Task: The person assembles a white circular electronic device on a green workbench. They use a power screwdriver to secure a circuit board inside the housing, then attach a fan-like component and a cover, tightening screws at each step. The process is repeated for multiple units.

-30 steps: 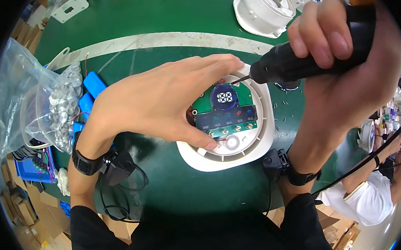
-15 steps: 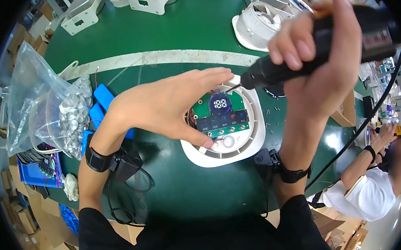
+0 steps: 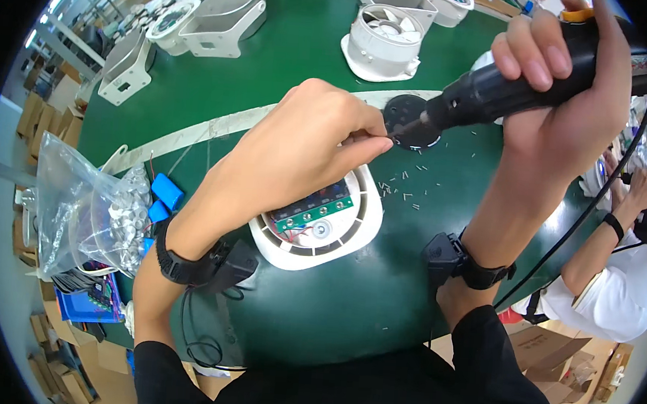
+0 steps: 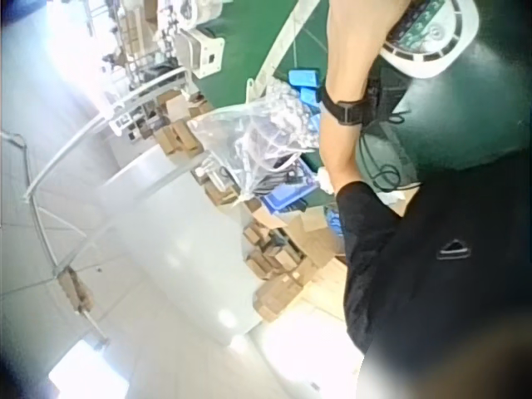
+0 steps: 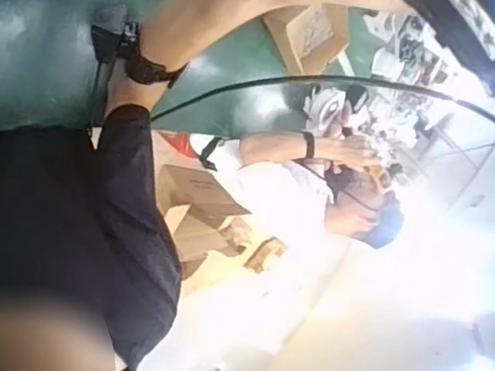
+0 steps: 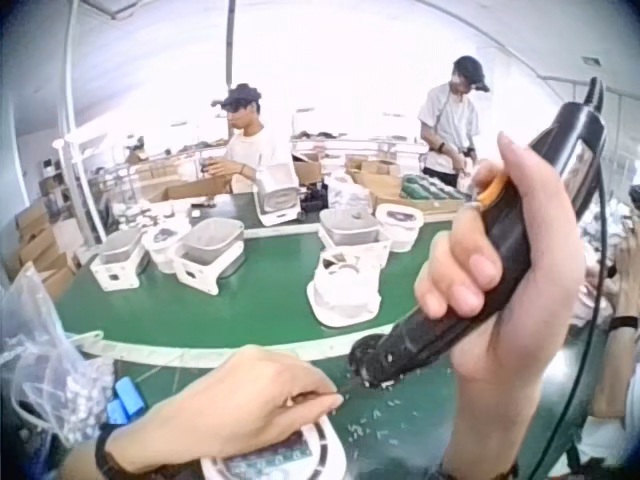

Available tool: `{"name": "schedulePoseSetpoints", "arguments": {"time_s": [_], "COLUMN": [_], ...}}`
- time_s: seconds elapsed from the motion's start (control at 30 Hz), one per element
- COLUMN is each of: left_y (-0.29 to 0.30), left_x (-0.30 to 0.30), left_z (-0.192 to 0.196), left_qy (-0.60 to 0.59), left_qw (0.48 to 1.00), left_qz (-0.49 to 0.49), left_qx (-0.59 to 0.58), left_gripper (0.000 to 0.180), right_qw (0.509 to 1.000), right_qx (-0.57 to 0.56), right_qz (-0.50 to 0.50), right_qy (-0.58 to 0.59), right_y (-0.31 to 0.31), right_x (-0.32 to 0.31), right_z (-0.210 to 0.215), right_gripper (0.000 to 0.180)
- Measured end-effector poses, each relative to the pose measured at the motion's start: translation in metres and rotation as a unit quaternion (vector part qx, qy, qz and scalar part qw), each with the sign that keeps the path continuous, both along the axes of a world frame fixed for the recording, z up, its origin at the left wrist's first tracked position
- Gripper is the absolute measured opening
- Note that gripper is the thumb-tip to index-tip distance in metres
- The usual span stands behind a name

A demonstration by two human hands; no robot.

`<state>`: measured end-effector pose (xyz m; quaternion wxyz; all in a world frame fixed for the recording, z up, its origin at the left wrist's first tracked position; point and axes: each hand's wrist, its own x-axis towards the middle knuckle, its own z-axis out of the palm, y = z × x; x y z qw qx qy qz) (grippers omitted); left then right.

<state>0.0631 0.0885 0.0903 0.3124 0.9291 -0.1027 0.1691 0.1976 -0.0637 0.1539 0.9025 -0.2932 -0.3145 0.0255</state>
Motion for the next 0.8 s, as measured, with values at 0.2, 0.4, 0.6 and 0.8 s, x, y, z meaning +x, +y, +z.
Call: {"name": "schedulePoseSetpoints", "arguments": {"time_s": [0.2, 0.4, 0.6, 0.8], "left_y": [-0.004, 0.037, 0.029, 0.026], "left_x": [0.018, -0.076, -0.124, -0.118], "left_z": [-0.012, 0.011, -0.022, -0.029], "left_qy": [-0.019, 0.118, 0.200, 0.159], "left_qw": [0.998, 0.988, 0.968, 0.976], "left_qz": [-0.042, 0.037, 0.106, 0.112], "left_qx": [0.049, 0.092, 0.104, 0.099], "left_gripper": [0.029, 0.084, 0.116, 0.108], "right_qw": [0.999, 0.996, 0.958, 0.929], "right_qx": [0.023, -0.065, -0.221, -0.293], "right_qz": [-0.038, 0.060, 0.163, 0.196], "right_qy": [0.018, 0.007, 0.078, 0.115], "right_y": [-0.023, 0.011, 0.037, 0.044], "right_x": [0.012, -0.034, -0.108, -0.133], "right_z": [0.013, 0.005, 0.019, 0.013], "right_gripper": [0.020, 0.023, 0.026, 0.030]}}
